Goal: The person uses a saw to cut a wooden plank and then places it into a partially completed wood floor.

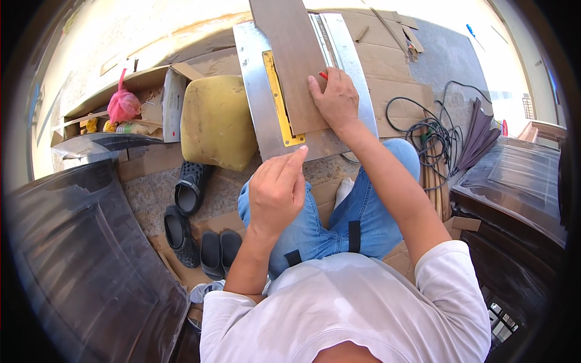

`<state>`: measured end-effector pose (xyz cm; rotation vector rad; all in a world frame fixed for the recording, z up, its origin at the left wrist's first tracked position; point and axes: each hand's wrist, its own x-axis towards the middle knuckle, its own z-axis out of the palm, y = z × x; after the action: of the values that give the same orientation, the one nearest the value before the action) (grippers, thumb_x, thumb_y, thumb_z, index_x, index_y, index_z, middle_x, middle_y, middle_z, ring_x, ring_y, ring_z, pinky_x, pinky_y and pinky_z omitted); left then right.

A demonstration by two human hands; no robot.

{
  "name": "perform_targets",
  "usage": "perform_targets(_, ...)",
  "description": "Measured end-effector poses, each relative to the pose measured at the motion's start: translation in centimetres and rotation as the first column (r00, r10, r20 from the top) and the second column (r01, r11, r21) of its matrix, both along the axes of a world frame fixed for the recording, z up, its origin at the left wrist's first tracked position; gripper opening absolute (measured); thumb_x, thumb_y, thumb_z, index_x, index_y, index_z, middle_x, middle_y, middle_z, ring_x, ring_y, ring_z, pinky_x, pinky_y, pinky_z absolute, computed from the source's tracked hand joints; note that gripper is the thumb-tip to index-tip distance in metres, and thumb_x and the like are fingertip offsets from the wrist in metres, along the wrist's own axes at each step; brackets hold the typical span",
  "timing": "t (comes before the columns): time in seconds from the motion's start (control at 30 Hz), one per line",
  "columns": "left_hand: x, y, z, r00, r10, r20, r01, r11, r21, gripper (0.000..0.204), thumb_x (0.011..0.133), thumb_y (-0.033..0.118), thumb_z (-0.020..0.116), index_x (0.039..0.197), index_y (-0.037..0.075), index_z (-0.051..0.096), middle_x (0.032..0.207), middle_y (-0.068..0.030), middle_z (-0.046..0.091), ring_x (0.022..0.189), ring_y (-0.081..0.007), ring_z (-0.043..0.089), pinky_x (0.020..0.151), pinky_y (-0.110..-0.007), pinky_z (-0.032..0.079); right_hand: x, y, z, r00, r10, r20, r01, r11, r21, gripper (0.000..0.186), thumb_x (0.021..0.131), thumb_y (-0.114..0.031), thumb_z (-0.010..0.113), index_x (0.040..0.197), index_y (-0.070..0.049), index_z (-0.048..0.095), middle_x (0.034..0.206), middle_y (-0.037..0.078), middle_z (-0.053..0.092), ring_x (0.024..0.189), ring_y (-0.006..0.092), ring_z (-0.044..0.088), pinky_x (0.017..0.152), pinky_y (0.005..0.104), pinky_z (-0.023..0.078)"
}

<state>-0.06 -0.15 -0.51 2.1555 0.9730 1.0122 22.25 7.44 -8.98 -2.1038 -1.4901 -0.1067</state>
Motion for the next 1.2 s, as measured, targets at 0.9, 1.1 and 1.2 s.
perform_targets(0.9,0.1,-0.1,0.1,1.000,0.010,-0.005,-0.010,1.000,-0.010,0.037,0.082,-0.008,0.066,0.118,0.000,0.070,0.095,-0.0141,0.073,0.083,-0.0301,0.071,0.074,-0.038,0.056,-0.3,-1.8,-0.3,1.000,0.019,0.013,-0.019,0.999,0.029,0.035,0.092,-0.037,0.070,0.102,-0.004,0.063,0.096,0.012,0.065,0.091,0.0323,0.064,0.081,0.0449,0.053)
perform_targets(1.1,0.2,-0.1,0.3,1.000,0.013,0.004,-0.013,1.000,0.000,0.034,0.087,-0.009,0.064,0.118,0.001,0.071,0.092,-0.0132,0.074,0.081,-0.0287,0.071,0.072,-0.037,0.056,-0.5,-2.2,-0.2,1.000,0.010,0.016,-0.010,1.000,0.021,0.035,0.091,-0.036,0.071,0.102,-0.004,0.063,0.096,0.013,0.065,0.091,0.0321,0.064,0.080,0.0443,0.053)
perform_targets(1.2,0.1,-0.2,0.2,1.000,0.003,-0.001,-0.003,1.000,-0.012,0.037,0.083,-0.009,0.065,0.119,0.000,0.070,0.095,-0.0144,0.073,0.083,-0.0302,0.071,0.074,-0.038,0.056,-0.4,-2.3,-0.2,1.000,0.014,0.020,-0.015,1.000,0.020,0.035,0.091,-0.036,0.071,0.102,-0.004,0.063,0.095,0.013,0.066,0.091,0.0323,0.064,0.081,0.0444,0.053)
